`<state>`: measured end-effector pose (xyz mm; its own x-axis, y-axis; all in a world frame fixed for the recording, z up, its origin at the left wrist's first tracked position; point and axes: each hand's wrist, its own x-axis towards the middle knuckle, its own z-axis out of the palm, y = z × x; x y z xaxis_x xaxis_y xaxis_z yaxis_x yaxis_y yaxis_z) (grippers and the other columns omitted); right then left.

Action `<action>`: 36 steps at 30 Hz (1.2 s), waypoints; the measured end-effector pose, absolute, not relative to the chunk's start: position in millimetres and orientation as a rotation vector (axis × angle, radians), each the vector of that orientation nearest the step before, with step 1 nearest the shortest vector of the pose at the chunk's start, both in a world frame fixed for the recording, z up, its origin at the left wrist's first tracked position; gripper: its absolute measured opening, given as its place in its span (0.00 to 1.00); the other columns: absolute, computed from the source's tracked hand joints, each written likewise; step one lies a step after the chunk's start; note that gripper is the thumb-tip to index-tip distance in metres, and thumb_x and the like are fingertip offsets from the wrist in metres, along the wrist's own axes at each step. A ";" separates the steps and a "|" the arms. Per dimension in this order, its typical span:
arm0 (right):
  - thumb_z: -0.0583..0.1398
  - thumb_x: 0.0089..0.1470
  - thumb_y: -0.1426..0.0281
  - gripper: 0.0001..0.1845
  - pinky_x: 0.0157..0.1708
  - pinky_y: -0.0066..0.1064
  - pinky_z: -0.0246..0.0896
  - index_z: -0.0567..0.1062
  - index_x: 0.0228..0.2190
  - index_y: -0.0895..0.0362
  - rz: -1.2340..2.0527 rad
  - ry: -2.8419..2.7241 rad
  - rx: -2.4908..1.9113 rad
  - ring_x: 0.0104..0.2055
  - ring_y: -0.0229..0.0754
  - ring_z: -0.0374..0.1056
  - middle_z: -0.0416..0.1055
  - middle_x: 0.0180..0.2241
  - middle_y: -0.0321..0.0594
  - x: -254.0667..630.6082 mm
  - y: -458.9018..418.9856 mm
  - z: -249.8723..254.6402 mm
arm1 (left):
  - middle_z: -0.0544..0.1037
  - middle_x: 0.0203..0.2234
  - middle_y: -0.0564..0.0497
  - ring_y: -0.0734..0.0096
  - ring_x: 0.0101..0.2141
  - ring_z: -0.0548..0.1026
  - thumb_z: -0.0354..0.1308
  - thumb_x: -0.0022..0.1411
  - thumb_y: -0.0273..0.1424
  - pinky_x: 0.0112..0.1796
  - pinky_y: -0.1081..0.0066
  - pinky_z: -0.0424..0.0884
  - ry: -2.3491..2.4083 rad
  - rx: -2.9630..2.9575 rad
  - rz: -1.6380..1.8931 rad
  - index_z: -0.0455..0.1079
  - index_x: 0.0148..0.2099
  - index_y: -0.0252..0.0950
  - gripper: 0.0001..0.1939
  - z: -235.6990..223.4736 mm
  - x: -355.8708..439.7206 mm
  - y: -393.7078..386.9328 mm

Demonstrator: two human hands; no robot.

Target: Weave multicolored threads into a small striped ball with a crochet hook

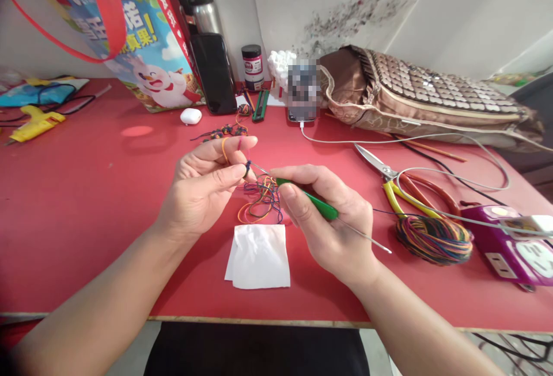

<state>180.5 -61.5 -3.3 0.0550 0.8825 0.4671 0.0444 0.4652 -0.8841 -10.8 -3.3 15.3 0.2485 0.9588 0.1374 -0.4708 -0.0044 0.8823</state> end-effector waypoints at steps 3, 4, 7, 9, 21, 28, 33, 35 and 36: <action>0.69 0.70 0.65 0.08 0.22 0.30 0.68 0.88 0.47 0.52 0.877 -1.321 -0.883 0.24 0.37 0.71 0.78 0.27 0.36 179.8 -60.6 -2.8 | 0.89 0.39 0.50 0.72 0.33 0.83 0.74 0.60 0.24 0.37 0.73 0.81 0.656 1.139 1.330 0.89 0.44 0.43 0.11 12.6 -10.9 -6.6; 0.69 0.70 0.64 0.08 0.22 0.30 0.68 0.88 0.47 0.52 0.897 -1.305 -0.887 0.24 0.37 0.71 0.78 0.27 0.35 179.3 -60.5 -2.5 | 0.90 0.42 0.50 0.72 0.34 0.83 0.74 0.61 0.24 0.38 0.72 0.81 0.669 1.175 1.357 0.89 0.44 0.43 0.11 12.2 -10.8 -8.1; 0.69 0.70 0.63 0.09 0.22 0.30 0.66 0.87 0.46 0.53 0.925 -1.267 -0.911 0.23 0.37 0.69 0.76 0.26 0.35 177.8 -60.6 -1.3 | 0.90 0.46 0.48 0.70 0.38 0.83 0.73 0.62 0.23 0.42 0.70 0.82 0.715 1.255 1.403 0.89 0.45 0.43 0.11 11.7 -10.5 -10.8; 0.69 0.70 0.64 0.08 0.22 0.30 0.65 0.87 0.45 0.53 0.914 -1.265 -0.915 0.23 0.36 0.68 0.75 0.25 0.34 177.4 -61.2 -0.6 | 0.90 0.45 0.48 0.70 0.37 0.82 0.73 0.62 0.24 0.41 0.70 0.81 0.730 1.254 1.390 0.89 0.45 0.42 0.11 12.1 -11.2 -9.8; 0.67 0.69 0.71 0.10 0.28 0.34 0.72 0.89 0.47 0.48 0.605 -1.634 -0.956 0.26 0.39 0.70 0.81 0.32 0.38 182.2 -62.9 3.5 | 0.72 0.21 0.53 0.83 0.21 0.65 0.67 0.51 0.19 0.23 0.80 0.63 0.636 0.617 0.903 0.87 0.40 0.28 0.13 21.6 -25.0 10.7; 0.71 0.66 0.64 0.06 0.19 0.29 0.58 0.89 0.41 0.53 1.023 -1.309 -0.927 0.22 0.36 0.64 0.73 0.23 0.35 180.8 -58.0 5.9 | 0.69 0.21 0.53 0.81 0.23 0.64 0.66 0.47 0.20 0.24 0.80 0.60 0.601 0.602 0.807 0.86 0.37 0.28 0.13 17.1 -28.0 15.7; 0.75 0.59 0.60 0.12 0.16 0.28 0.51 0.86 0.35 0.56 1.373 -1.053 -0.894 0.18 0.32 0.55 0.68 0.20 0.32 181.5 -48.5 15.7 | 0.71 0.22 0.52 0.80 0.22 0.60 0.65 0.49 0.21 0.25 0.76 0.63 0.600 0.668 0.811 0.86 0.36 0.31 0.12 16.3 -27.9 14.8; 0.75 0.59 0.59 0.13 0.16 0.28 0.49 0.85 0.35 0.56 1.431 -1.032 -0.868 0.17 0.30 0.51 0.68 0.21 0.31 183.4 -46.2 17.0 | 0.69 0.20 0.53 0.80 0.22 0.57 0.66 0.49 0.22 0.24 0.75 0.60 0.578 0.702 0.817 0.87 0.37 0.32 0.12 16.9 -25.7 13.4; 0.75 0.60 0.60 0.13 0.17 0.28 0.48 0.85 0.36 0.56 1.454 -1.028 -0.855 0.17 0.30 0.50 0.68 0.21 0.31 184.5 -45.3 17.0 | 0.68 0.20 0.53 0.81 0.22 0.56 0.67 0.49 0.22 0.23 0.76 0.59 0.565 0.713 0.824 0.87 0.38 0.32 0.12 17.2 -24.2 12.6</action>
